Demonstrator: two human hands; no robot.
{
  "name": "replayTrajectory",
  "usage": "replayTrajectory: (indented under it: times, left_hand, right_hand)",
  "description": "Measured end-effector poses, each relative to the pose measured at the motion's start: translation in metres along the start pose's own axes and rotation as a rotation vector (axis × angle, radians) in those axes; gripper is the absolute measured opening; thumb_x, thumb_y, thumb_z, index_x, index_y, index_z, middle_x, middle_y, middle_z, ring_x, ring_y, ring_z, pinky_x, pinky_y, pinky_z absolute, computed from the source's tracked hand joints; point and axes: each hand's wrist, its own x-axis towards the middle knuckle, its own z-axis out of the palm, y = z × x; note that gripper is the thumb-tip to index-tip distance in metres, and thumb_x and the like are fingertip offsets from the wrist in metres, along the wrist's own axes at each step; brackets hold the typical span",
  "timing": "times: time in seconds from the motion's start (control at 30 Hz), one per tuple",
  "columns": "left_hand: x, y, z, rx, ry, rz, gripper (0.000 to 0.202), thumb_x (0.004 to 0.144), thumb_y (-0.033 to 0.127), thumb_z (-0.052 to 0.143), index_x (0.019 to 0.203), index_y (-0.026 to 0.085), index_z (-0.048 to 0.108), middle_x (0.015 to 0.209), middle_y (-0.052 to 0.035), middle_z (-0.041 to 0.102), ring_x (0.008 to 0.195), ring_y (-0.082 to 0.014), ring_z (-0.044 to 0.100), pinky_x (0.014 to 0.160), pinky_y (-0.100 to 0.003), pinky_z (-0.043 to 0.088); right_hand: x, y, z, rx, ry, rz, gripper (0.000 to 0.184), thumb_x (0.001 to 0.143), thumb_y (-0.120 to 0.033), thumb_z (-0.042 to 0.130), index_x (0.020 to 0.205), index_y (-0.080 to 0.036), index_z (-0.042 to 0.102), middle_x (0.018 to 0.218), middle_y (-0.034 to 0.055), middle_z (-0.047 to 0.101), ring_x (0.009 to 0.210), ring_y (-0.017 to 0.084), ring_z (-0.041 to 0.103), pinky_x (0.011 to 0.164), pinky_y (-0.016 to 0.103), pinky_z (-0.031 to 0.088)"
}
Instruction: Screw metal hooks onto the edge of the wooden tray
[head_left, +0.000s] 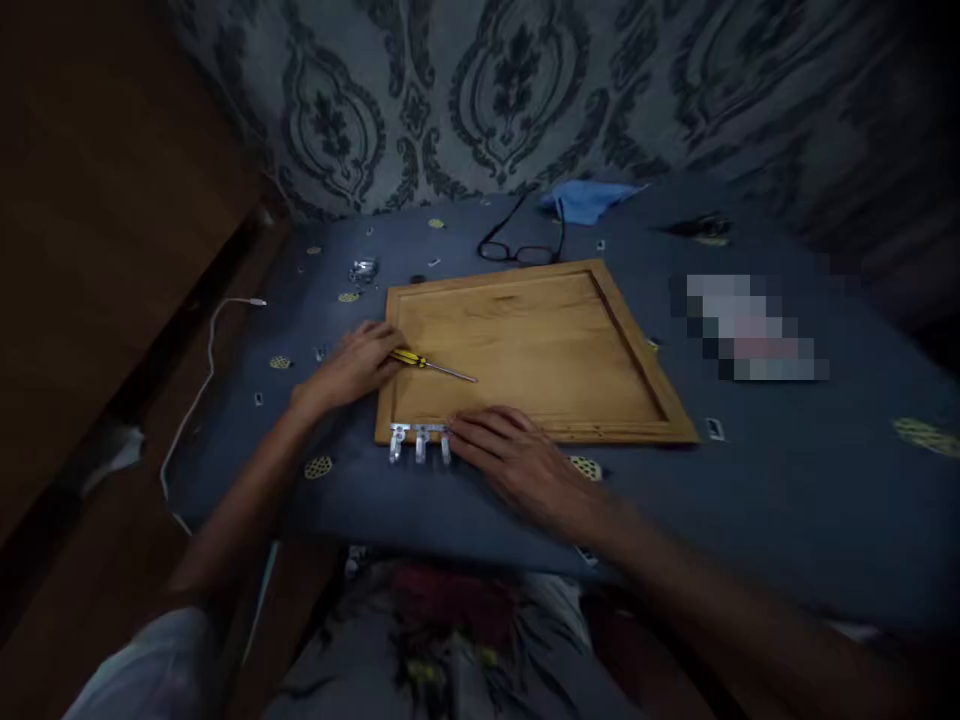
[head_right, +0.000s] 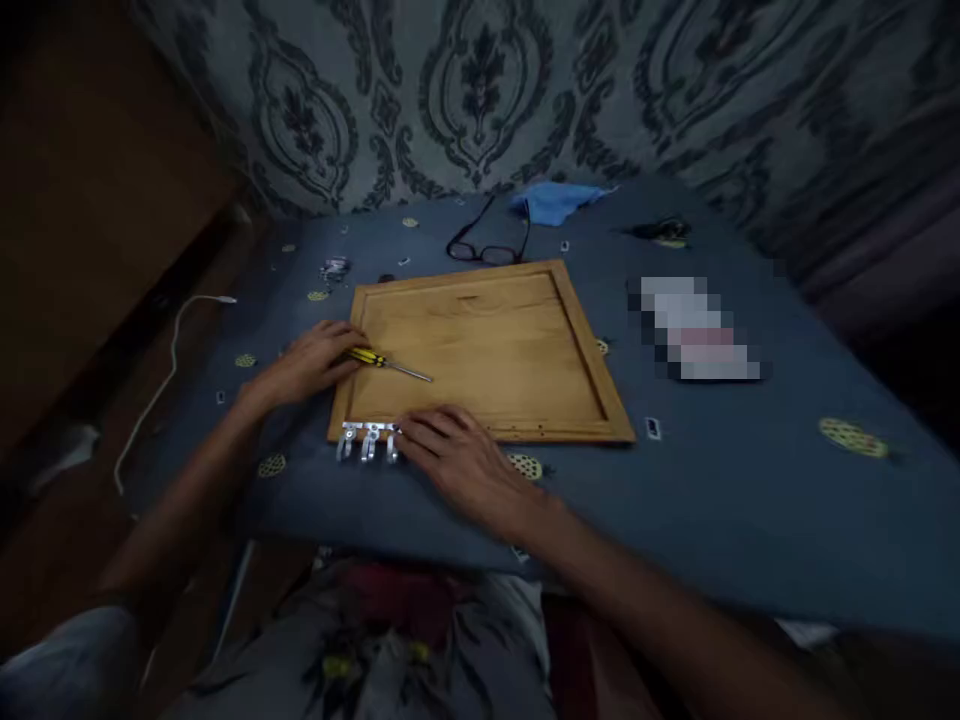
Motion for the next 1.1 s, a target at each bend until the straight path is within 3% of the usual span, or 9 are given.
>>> replayTrajectory:
  times: [0.13, 0.27, 0.3, 0.47, 0.57, 0.7, 0.83, 1.1]
  left_hand:
    - [0.002, 0.002, 0.002, -0.06, 0.012, 0.012, 0.017, 0.096, 0.028, 0.056, 0.102, 0.019, 0.069, 0.107, -0.0099, 0.069, 0.105, -0.0282, 0.06, 0.1, -0.044, 0.045]
    - [-0.01, 0.007, -0.011, -0.165, 0.083, 0.006, 0.021, 0.097, 0.035, 0.059, 0.105, 0.02, 0.07, 0.102, -0.0061, 0.073, 0.096, -0.0234, 0.065, 0.086, -0.036, 0.05]
    - [-0.015, 0.011, -0.016, -0.204, 0.14, -0.008, 0.023, 0.098, 0.038, 0.059, 0.104, 0.02, 0.071, 0.1, -0.0051, 0.073, 0.092, -0.0218, 0.066, 0.082, -0.034, 0.051]
    - [-0.048, 0.046, -0.037, -0.467, 0.678, -0.114, 0.019, 0.084, 0.041, 0.081, 0.088, 0.024, 0.074, 0.081, 0.0007, 0.07, 0.072, -0.0154, 0.064, 0.063, -0.029, 0.05]
    - [-0.064, 0.071, -0.042, -0.519, 0.782, -0.098, 0.012, 0.087, 0.036, 0.081, 0.092, 0.028, 0.074, 0.081, 0.0029, 0.07, 0.067, -0.0123, 0.063, 0.06, -0.028, 0.051]
    - [-0.075, 0.086, -0.042, -0.512, 0.667, -0.121, 0.011, 0.093, 0.033, 0.075, 0.102, 0.027, 0.071, 0.103, 0.0006, 0.076, 0.081, -0.0152, 0.072, 0.065, -0.029, 0.059]
    - [-0.08, 0.089, -0.042, -0.448, 0.531, -0.128, 0.013, 0.096, 0.03, 0.071, 0.108, 0.026, 0.068, 0.103, -0.0005, 0.075, 0.089, -0.0169, 0.074, 0.068, -0.028, 0.062]
    - [-0.08, 0.096, -0.036, -0.421, 0.492, -0.073, 0.018, 0.101, 0.027, 0.062, 0.119, 0.025, 0.062, 0.106, -0.0007, 0.072, 0.089, -0.014, 0.072, 0.073, -0.025, 0.061]
  right_hand:
    - [-0.002, -0.001, 0.0, 0.003, -0.003, 0.01, 0.04, 0.099, -0.009, 0.053, 0.137, -0.014, 0.061, 0.137, 0.009, 0.071, 0.126, 0.026, 0.063, 0.105, 0.045, 0.051]
    - [-0.002, 0.0, 0.0, 0.019, -0.02, 0.015, 0.042, 0.098, -0.009, 0.053, 0.139, -0.014, 0.06, 0.138, 0.0109, 0.071, 0.127, 0.026, 0.063, 0.106, 0.047, 0.05]
    - [-0.002, 0.0, 0.0, 0.023, -0.02, 0.014, 0.042, 0.098, -0.01, 0.054, 0.139, -0.014, 0.06, 0.138, 0.0111, 0.071, 0.127, 0.026, 0.062, 0.105, 0.047, 0.05]
    - [-0.004, 0.002, 0.004, 0.055, 0.005, 0.006, 0.041, 0.099, -0.011, 0.054, 0.139, -0.014, 0.061, 0.139, 0.0106, 0.07, 0.127, 0.026, 0.062, 0.105, 0.046, 0.05]
    - [-0.004, 0.001, 0.002, 0.056, -0.005, 0.023, 0.042, 0.099, -0.011, 0.053, 0.14, -0.015, 0.06, 0.138, 0.0109, 0.07, 0.127, 0.027, 0.062, 0.105, 0.047, 0.049]
    - [-0.002, 0.0, 0.0, 0.039, -0.008, 0.015, 0.039, 0.1, -0.01, 0.05, 0.136, -0.014, 0.063, 0.139, 0.0103, 0.07, 0.127, 0.027, 0.062, 0.105, 0.046, 0.049]
    - [-0.001, 0.0, 0.0, 0.043, 0.027, 0.0, 0.038, 0.1, -0.01, 0.05, 0.136, -0.015, 0.063, 0.137, 0.0093, 0.072, 0.127, 0.026, 0.062, 0.104, 0.045, 0.049]
    - [-0.001, 0.0, -0.002, 0.022, -0.028, -0.003, 0.037, 0.102, -0.012, 0.048, 0.135, -0.015, 0.063, 0.141, 0.0081, 0.069, 0.128, 0.027, 0.062, 0.105, 0.046, 0.05]
